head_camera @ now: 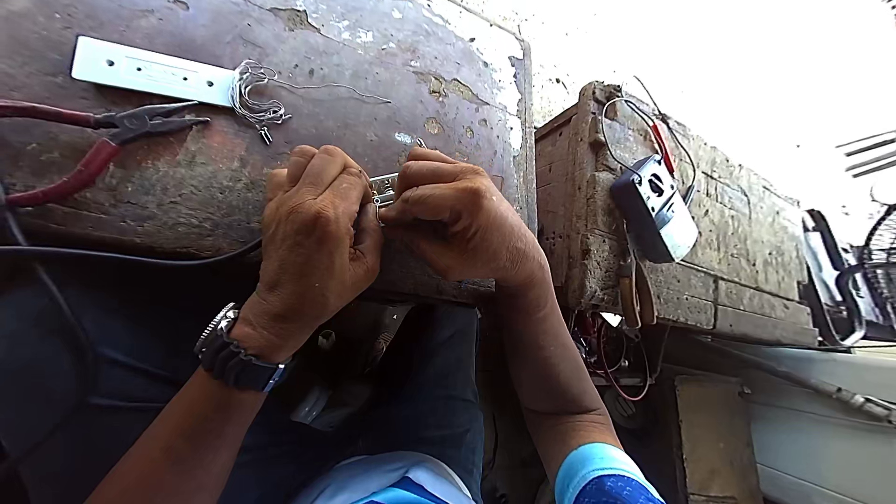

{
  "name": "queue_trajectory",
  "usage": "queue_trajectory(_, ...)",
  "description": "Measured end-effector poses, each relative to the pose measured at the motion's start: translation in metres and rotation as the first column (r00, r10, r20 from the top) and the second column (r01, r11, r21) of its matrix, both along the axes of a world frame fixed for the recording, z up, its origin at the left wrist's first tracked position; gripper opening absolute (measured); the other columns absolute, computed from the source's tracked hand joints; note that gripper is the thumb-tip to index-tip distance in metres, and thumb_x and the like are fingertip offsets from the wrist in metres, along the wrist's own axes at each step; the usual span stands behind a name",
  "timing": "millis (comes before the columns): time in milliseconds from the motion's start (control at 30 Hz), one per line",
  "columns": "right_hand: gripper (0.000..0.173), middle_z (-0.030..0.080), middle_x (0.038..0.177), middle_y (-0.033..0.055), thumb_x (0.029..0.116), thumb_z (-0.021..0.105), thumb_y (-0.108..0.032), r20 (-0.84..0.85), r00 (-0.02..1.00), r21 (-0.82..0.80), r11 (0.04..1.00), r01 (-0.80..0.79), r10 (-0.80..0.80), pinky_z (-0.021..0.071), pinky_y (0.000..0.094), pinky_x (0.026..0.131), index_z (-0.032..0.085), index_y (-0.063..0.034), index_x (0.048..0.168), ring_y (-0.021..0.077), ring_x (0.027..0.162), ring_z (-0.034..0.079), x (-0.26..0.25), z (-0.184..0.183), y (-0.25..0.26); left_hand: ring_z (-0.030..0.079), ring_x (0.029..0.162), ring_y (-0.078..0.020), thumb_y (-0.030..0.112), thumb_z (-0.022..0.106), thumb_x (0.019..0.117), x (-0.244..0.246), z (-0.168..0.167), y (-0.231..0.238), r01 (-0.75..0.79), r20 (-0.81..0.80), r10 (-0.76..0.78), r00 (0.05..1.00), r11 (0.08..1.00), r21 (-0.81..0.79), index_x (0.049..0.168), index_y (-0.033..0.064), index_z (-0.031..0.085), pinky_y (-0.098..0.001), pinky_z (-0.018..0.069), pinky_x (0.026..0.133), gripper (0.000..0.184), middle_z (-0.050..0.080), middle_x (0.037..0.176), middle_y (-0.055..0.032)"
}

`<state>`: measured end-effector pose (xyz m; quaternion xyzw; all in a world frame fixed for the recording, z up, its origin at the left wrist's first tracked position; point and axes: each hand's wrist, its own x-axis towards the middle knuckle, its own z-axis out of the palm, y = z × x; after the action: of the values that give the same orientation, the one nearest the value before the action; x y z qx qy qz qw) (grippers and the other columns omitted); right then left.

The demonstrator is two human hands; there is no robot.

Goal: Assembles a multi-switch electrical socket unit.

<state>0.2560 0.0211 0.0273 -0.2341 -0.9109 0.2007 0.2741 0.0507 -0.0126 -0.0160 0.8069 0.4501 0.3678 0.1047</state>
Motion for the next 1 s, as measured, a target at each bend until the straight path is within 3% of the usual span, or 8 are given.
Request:
queue_trajectory(133,0.010,0.067,0.086,0.0067,0.0909,0.073,-0.007,-0.003,1.000,-0.031,0.999,0.027,-0.027,0.0508,0.0314,0.079,0.079,-0.0017,0.096,0.0171,0.089,0.060,0.005,0.000,0.002,0.056,0.114,-0.0333,0.016,0.052,0.0963,-0.007,0.000,0.002,0.067,0.005,-0.067,0.998,0.998,-0.011,0.092,0.0043,0.067,-0.0493,0.0426,0.092,0.019,0.063,0.115,-0.0145)
queue_trajectory(233,0.013,0.069,0.090,0.0066,0.0892,0.076,-0.009,-0.042,0.995,-0.029,0.996,0.085,-0.086,0.0542,0.0327,0.082,0.077,-0.0011,0.100,0.0175,0.091,0.063,0.008,0.002,0.005,0.056,0.117,-0.0313,0.018,0.054,0.0985,-0.012,0.002,0.002,0.104,0.028,-0.102,0.994,0.993,-0.049,0.097,0.0060,0.069,-0.0477,0.0431,0.096,0.020,0.064,0.117,-0.0121)
queue_trajectory(333,0.017,0.069,0.093,0.0060,0.0923,0.075,-0.013,-0.043,0.995,-0.032,0.995,0.090,-0.091,0.0511,0.0335,0.084,0.079,-0.0039,0.107,0.0182,0.095,0.060,0.006,0.000,0.005,0.056,0.118,-0.0307,0.020,0.056,0.0992,-0.015,0.003,0.001,0.118,0.044,-0.116,0.992,0.991,-0.061,0.098,0.0057,0.071,-0.0467,0.0433,0.100,0.021,0.064,0.118,-0.0123)
queue_trajectory(533,0.010,0.067,0.092,0.0046,0.0942,0.074,-0.016,0.024,0.987,-0.035,0.986,0.162,-0.162,0.0470,0.0337,0.085,0.081,-0.0089,0.097,0.0187,0.097,0.057,0.005,-0.004,0.006,0.055,0.121,-0.0300,0.020,0.055,0.0987,-0.018,0.008,-0.001,0.122,0.051,-0.117,0.992,0.985,-0.122,0.095,0.0065,0.072,-0.0445,0.0436,0.101,0.022,0.063,0.125,-0.0127)
queue_trajectory(700,0.017,0.066,0.097,0.0038,0.0968,0.069,-0.018,0.036,0.988,-0.108,0.982,0.153,-0.149,0.0466,0.0340,0.088,0.081,-0.0092,0.104,0.0180,0.101,0.056,0.005,-0.002,0.005,0.057,0.119,-0.0288,0.018,0.058,0.0959,-0.018,0.009,-0.003,0.109,0.074,-0.099,0.992,0.985,-0.130,0.093,0.0068,0.072,-0.0433,0.0456,0.098,0.018,0.064,0.124,-0.0121)
queue_trajectory(767,0.019,0.066,0.095,0.0032,0.0995,0.066,-0.022,0.028,0.987,-0.123,0.979,0.162,-0.160,0.0463,0.0340,0.087,0.081,-0.0098,0.101,0.0176,0.100,0.056,0.004,-0.002,0.005,0.057,0.118,-0.0287,0.019,0.060,0.0961,-0.017,0.009,-0.004,0.102,0.077,-0.093,0.993,0.987,-0.121,0.091,0.0069,0.071,-0.0433,0.0461,0.097,0.017,0.064,0.122,-0.0121)
queue_trajectory(933,0.019,0.068,0.099,0.0047,0.0963,0.066,-0.009,0.002,0.992,-0.132,0.983,0.127,-0.127,0.0495,0.0372,0.091,0.077,-0.0046,0.111,0.0188,0.102,0.059,0.006,-0.002,0.006,0.058,0.116,-0.0286,0.019,0.060,0.0960,-0.016,0.009,-0.005,0.092,0.068,-0.085,0.994,0.990,-0.103,0.091,0.0064,0.071,-0.0433,0.0466,0.096,0.017,0.065,0.121,-0.0122)
queue_trajectory(1000,0.026,0.068,0.102,0.0059,0.0879,0.074,-0.018,-0.018,0.997,-0.126,0.989,0.076,-0.079,0.0496,0.0375,0.091,0.075,-0.0029,0.109,0.0202,0.104,0.059,0.007,-0.001,0.006,0.059,0.115,-0.0279,0.019,0.060,0.0959,-0.016,0.010,-0.005,0.090,0.075,-0.082,0.994,0.990,-0.108,0.090,0.0066,0.071,-0.0428,0.0470,0.096,0.017,0.066,0.120,-0.0121)
